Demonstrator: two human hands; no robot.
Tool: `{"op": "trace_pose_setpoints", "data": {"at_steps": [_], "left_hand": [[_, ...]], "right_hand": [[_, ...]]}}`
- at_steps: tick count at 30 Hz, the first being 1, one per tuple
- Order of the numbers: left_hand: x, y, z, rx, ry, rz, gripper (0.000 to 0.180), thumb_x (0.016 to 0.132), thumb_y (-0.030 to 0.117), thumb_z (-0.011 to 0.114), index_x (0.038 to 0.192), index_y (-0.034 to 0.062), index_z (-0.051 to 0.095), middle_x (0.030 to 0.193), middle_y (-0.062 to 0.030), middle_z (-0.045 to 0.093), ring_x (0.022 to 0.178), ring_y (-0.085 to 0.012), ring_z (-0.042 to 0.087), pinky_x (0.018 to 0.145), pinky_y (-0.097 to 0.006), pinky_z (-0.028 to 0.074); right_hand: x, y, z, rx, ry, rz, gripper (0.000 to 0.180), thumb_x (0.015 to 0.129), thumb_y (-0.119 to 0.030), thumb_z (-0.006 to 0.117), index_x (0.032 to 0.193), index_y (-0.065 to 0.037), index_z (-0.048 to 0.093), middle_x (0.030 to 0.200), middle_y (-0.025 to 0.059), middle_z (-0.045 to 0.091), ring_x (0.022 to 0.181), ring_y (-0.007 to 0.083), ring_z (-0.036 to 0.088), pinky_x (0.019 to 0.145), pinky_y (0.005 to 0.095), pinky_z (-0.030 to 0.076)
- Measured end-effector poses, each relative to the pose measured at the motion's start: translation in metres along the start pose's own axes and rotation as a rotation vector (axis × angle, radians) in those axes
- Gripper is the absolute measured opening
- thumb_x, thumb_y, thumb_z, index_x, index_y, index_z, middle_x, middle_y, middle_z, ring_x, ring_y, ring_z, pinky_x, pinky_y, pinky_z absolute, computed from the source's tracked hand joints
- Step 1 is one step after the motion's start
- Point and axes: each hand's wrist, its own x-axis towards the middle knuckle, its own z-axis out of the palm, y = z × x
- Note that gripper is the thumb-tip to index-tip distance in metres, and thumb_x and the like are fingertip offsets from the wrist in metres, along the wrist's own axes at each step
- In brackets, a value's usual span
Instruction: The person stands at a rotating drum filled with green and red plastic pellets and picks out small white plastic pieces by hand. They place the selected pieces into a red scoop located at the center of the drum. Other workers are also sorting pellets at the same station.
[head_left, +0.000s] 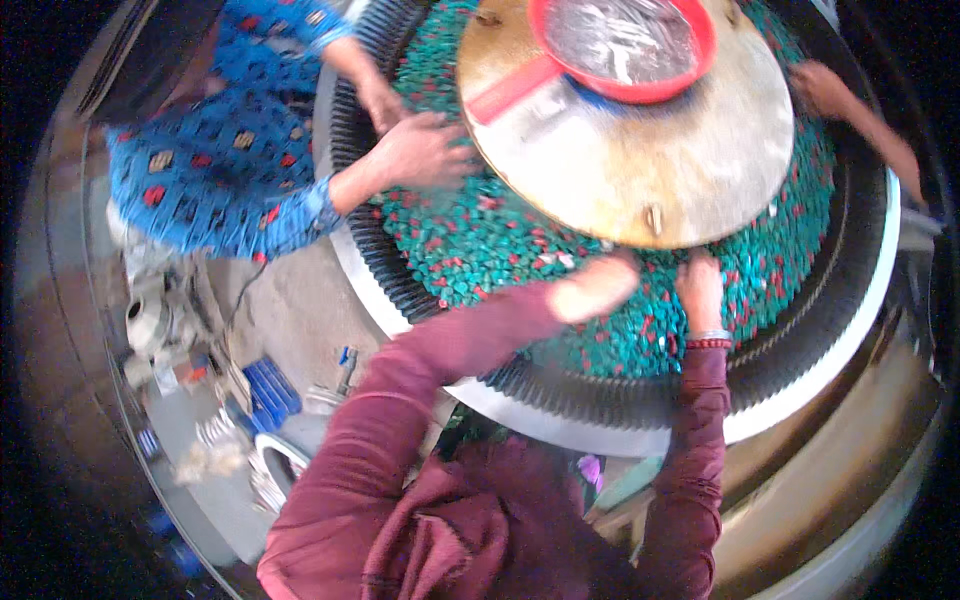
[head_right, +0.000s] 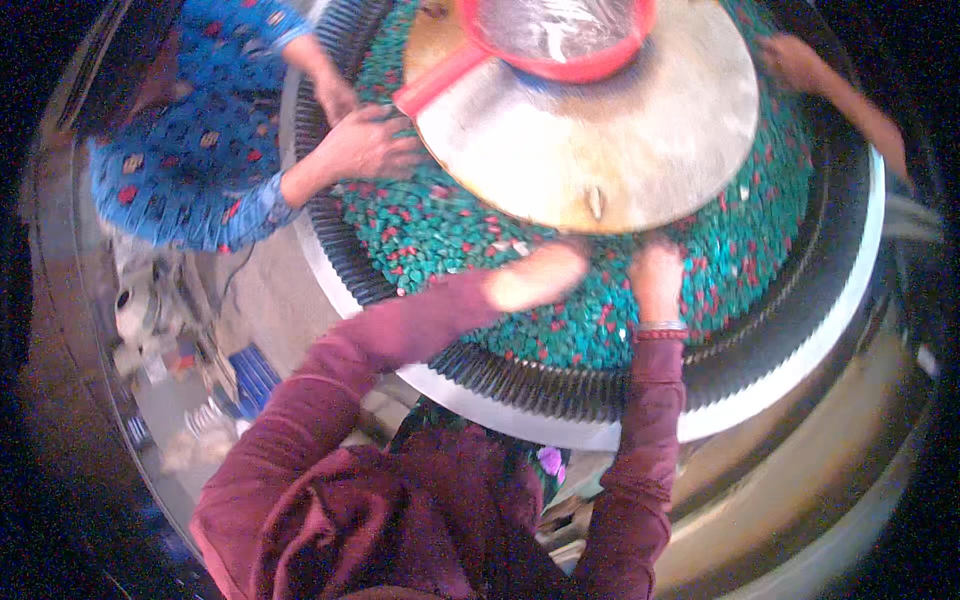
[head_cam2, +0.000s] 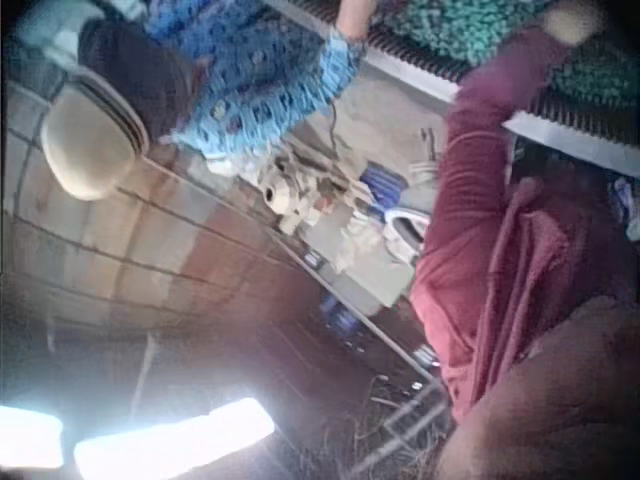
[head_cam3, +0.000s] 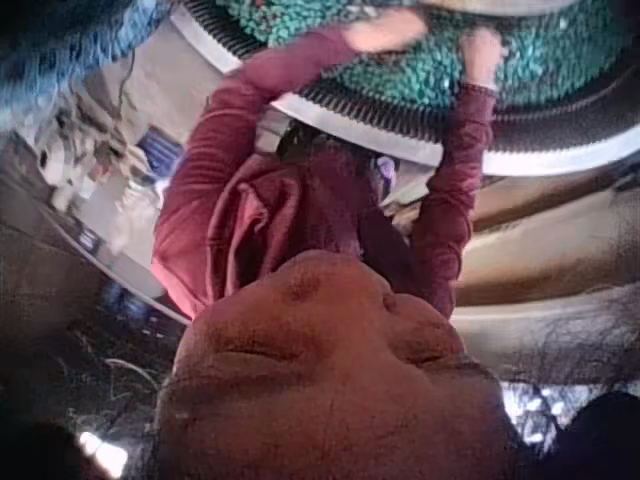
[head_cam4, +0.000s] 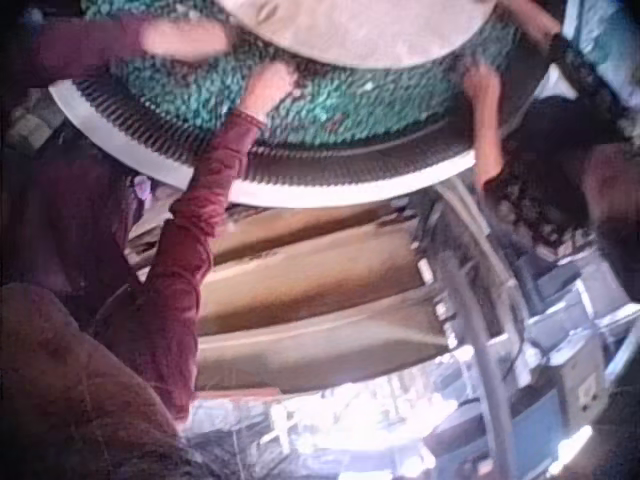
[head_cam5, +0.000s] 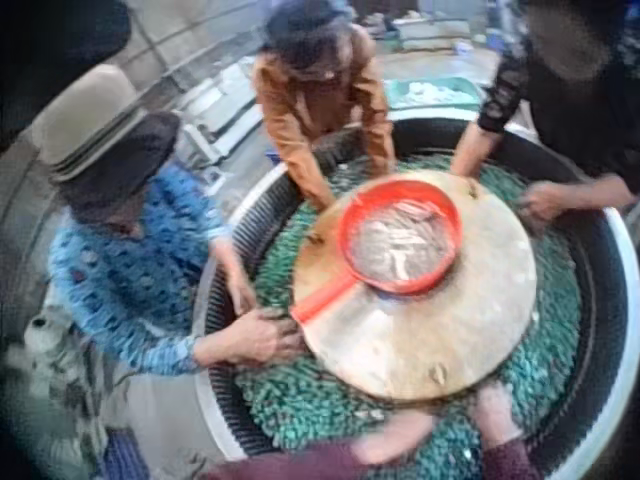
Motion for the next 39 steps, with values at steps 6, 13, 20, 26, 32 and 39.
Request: {"op": "trace_pose_setpoints", "data": {"at_steps": [6, 13, 20, 26, 32, 39], "left_hand": [[0.149, 0.008, 0.156, -0.157, 0.891, -0.306, 0.015, 0.073, 0.009, 0.050, 0.071, -0.0011, 0.061, 0.077, -0.0209, 0.060, 0.065, -0.0362, 0.058, 0.063, -0.049, 0.047], [0.153, -0.013, 0.181, -0.246, 0.582, -0.345, 0.016, 0.072, 0.012, 0.051, 0.066, 0.0011, 0.061, 0.072, -0.0197, 0.060, 0.063, -0.0355, 0.058, 0.061, -0.049, 0.046], [0.162, -0.048, 0.197, -0.268, 0.473, -0.257, 0.017, 0.072, 0.014, 0.053, 0.061, 0.0033, 0.061, 0.068, -0.0184, 0.060, 0.062, -0.0349, 0.058, 0.059, -0.048, 0.045], [0.106, -0.046, 0.235, -0.321, 0.288, 0.150, 0.019, 0.071, 0.017, 0.054, 0.057, 0.0052, 0.061, 0.064, -0.0173, 0.059, 0.061, -0.0343, 0.058, 0.057, -0.048, 0.044], [0.020, -0.078, 0.274, 0.563, 0.243, 0.116, 0.013, 0.064, 0.023, 0.058, 0.053, 0.0157, 0.062, 0.060, -0.0073, 0.062, 0.060, -0.0246, 0.061, 0.052, -0.042, 0.042], [-0.100, -0.053, 0.096, 0.539, -0.405, 0.178, 0.014, 0.063, 0.027, 0.064, 0.071, 0.0181, 0.071, 0.073, -0.0054, 0.066, 0.072, -0.0261, 0.062, 0.074, -0.047, 0.044]], "right_hand": [[0.021, 0.086, 0.095, -0.491, -0.161, -0.467, 0.035, 0.076, -0.026, 0.054, 0.105, -0.007, 0.064, 0.108, 0.0124, 0.062, 0.100, 0.0300, 0.058, 0.086, 0.0422, 0.044], [0.029, 0.123, 0.164, -0.188, 0.182, -0.429, 0.045, 0.087, -0.038, 0.041, 0.121, -0.012, 0.055, 0.122, 0.0094, 0.056, 0.115, 0.0272, 0.050, 0.104, 0.0469, 0.026], [0.044, 0.075, 0.140, -0.367, -0.401, -0.238, 0.045, 0.088, -0.037, 0.038, 0.121, -0.012, 0.053, 0.126, 0.0121, 0.051, 0.118, 0.0290, 0.047, 0.106, 0.0480, 0.022], [-0.015, 0.035, 0.100, -0.361, -1.032, 0.129, 0.045, 0.089, -0.037, 0.035, 0.122, -0.012, 0.051, 0.130, 0.0144, 0.047, 0.121, 0.0306, 0.044, 0.107, 0.0490, 0.019], [-0.111, -0.024, 0.117, -0.174, -0.783, 0.127, 0.037, 0.086, -0.035, 0.044, 0.118, -0.020, 0.054, 0.119, 0.0100, 0.056, 0.116, 0.0260, 0.049, 0.100, 0.0538, 0.028], [-0.118, -0.179, 0.053, 0.071, -0.805, 0.407, 0.042, 0.084, -0.046, 0.044, 0.120, -0.026, 0.052, 0.120, 0.0081, 0.057, 0.114, 0.0273, 0.051, 0.100, 0.0594, 0.024]]}}
